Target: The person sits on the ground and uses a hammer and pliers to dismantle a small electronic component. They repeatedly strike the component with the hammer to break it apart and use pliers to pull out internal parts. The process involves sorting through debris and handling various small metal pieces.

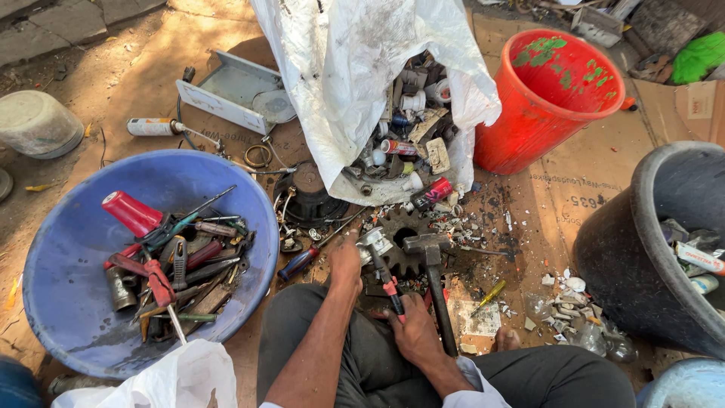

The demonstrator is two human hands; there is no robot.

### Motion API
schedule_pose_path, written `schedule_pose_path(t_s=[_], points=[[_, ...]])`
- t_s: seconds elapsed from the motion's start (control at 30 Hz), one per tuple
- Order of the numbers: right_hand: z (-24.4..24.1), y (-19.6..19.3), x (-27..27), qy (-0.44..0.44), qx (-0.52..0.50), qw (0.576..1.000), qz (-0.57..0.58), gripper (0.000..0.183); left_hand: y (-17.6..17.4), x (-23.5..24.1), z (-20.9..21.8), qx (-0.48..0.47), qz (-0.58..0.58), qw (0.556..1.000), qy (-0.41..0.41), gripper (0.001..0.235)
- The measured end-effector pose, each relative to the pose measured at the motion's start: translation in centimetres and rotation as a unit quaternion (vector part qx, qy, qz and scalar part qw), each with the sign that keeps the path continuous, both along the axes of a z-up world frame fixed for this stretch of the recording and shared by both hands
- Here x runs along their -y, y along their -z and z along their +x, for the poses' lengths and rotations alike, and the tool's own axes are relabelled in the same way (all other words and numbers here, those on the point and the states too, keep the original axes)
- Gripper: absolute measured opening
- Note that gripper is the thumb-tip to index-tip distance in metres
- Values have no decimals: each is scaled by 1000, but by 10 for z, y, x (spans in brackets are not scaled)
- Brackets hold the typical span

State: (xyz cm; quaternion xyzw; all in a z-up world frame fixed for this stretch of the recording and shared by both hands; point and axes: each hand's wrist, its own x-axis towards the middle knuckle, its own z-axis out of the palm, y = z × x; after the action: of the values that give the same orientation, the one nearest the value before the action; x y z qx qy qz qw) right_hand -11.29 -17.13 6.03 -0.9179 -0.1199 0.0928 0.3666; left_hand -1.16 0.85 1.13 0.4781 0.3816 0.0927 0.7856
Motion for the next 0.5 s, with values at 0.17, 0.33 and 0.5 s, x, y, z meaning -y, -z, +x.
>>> schedule_pose_path(t_s=[0.17, 0.33, 0.5], points=[[-12, -1, -6, -29, -29, 999, 30, 28, -17, -1, -1, -148, 165, 975, -5, 65], [-12, 0, 4, -75, -56, 994, 61, 40, -16, 4, -5, -86, 208, 974, -36, 72], [-15, 6, 16, -104, -161, 964, 186, 54, 14, 4, -7, -53, 159, 985, -36, 68]])
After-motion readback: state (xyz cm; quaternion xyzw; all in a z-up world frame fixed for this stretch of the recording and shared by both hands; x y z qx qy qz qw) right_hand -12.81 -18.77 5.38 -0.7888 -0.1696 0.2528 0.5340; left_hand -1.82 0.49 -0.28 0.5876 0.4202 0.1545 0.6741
